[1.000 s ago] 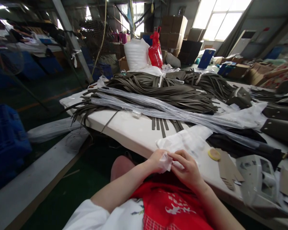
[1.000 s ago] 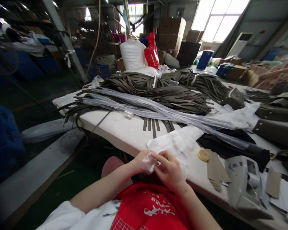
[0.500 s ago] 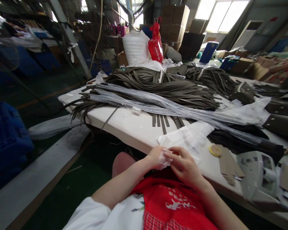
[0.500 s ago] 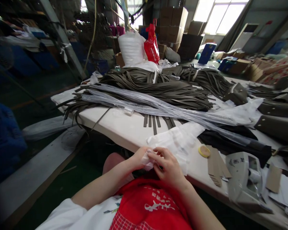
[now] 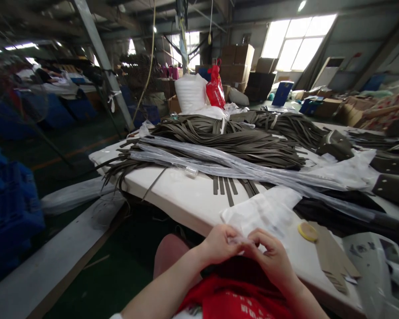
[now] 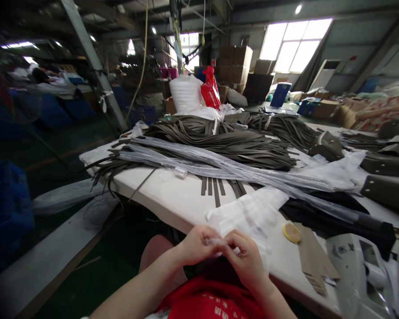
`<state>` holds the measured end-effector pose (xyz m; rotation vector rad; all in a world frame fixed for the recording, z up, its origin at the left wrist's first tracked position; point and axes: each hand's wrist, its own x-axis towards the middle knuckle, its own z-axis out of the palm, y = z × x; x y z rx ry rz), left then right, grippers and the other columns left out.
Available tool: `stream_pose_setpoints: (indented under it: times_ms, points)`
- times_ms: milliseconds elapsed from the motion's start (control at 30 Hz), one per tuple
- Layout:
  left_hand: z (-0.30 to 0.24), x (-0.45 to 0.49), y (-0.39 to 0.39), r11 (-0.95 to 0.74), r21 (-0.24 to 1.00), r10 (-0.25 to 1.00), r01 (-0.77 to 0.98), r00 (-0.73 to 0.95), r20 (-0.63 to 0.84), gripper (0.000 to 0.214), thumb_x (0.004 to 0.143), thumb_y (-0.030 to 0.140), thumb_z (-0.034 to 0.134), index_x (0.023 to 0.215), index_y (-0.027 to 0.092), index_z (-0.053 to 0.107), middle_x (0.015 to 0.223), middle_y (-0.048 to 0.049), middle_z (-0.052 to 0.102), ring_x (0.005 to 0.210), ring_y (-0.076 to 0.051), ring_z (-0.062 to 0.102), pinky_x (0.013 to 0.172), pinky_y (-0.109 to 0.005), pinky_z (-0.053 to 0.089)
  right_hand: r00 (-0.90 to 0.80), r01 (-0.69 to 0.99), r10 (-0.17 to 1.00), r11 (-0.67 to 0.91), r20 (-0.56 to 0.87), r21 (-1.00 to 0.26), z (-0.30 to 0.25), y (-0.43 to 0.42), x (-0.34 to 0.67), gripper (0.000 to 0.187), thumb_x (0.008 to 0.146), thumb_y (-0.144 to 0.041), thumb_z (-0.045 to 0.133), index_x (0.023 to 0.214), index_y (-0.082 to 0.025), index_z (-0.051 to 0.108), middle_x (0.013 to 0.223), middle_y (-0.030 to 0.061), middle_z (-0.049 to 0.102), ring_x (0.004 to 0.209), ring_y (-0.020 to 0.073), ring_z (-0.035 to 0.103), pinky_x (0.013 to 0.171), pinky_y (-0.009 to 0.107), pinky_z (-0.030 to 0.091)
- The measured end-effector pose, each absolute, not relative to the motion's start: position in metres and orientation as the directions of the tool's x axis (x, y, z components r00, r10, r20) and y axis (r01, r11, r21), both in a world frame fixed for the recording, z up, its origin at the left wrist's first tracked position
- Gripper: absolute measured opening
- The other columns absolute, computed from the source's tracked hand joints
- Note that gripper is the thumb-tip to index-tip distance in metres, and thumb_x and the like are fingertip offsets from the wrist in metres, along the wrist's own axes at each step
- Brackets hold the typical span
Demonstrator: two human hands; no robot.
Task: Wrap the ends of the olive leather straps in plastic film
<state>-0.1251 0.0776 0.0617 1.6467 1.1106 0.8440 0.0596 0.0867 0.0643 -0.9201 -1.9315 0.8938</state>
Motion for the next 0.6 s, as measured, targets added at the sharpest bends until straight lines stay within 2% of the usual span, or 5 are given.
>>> stream_pose_setpoints:
  times_ms: [133, 267, 367, 533, 600]
  points:
    - [0.059, -0.123, 0.078, -0.097, 0.955, 0.938, 0.279, 0.345, -0.005, 0.046, 0.081, 0.054, 0.065, 0.065, 0.011, 0.067, 0.06, -0.002, 0.058, 0.058, -0.011, 0.05, 0.053, -0.02, 0.038, -0.367, 0.3, 0.848, 0.497, 0.382, -0.815, 0.055, 0.091, 0.056, 0.031, 0.088, -0.034, 0.063, 0.061, -0.021, 0.053, 0.059, -0.0012, 0.055, 0.055, 0.0137, 0.053, 0.053, 0.025, 0.041]
    - [0.059, -0.122, 0.081, -0.069, 0.952, 0.93, 0.298, 0.365, -0.047, 0.041, 0.079, 0.051, 0.067, 0.065, 0.012, 0.068, 0.057, 0.0002, 0.054, 0.056, -0.01, 0.047, 0.052, -0.02, 0.037, -0.371, 0.304, 0.853, 0.485, 0.367, -0.82, 0.049, 0.098, 0.057, 0.016, 0.085, -0.032, 0.064, 0.073, -0.021, 0.062, 0.066, -0.0001, 0.061, 0.06, 0.0154, 0.057, 0.056, 0.026, 0.045]
    - [0.058, -0.122, 0.083, -0.071, 0.954, 0.921, 0.29, 0.386, -0.049, 0.038, 0.078, 0.048, 0.068, 0.062, 0.013, 0.066, 0.057, 0.0007, 0.053, 0.057, -0.01, 0.047, 0.054, -0.021, 0.038, -0.394, 0.314, 0.851, 0.479, 0.346, -0.82, 0.049, 0.104, 0.057, 0.016, 0.084, -0.027, 0.061, 0.068, -0.021, 0.062, 0.064, -0.0006, 0.061, 0.059, 0.0144, 0.056, 0.055, 0.025, 0.044]
    - [0.046, -0.125, 0.093, -0.073, 0.963, 0.894, 0.26, 0.446, -0.053, 0.042, 0.077, 0.051, 0.069, 0.06, 0.013, 0.062, 0.058, 0.0016, 0.049, 0.057, -0.01, 0.043, 0.053, -0.022, 0.034, -0.418, 0.393, 0.87, 0.432, 0.261, -0.812, 0.056, 0.114, 0.048, 0.022, 0.063, -0.008, 0.064, 0.057, -0.02, 0.047, 0.057, -0.0043, 0.055, 0.055, 0.0116, 0.05, 0.052, 0.022, 0.037]
    - [0.038, -0.129, 0.103, -0.058, 0.965, 0.887, 0.257, 0.457, -0.068, 0.043, 0.08, 0.053, 0.065, 0.061, 0.014, 0.06, 0.058, 0.002, 0.048, 0.057, -0.01, 0.042, 0.053, -0.022, 0.034, -0.468, 0.413, 0.857, 0.426, 0.213, -0.805, 0.061, 0.124, 0.046, 0.022, 0.061, -0.007, 0.065, 0.061, -0.02, 0.048, 0.06, -0.0046, 0.056, 0.058, 0.0118, 0.051, 0.054, 0.022, 0.037]
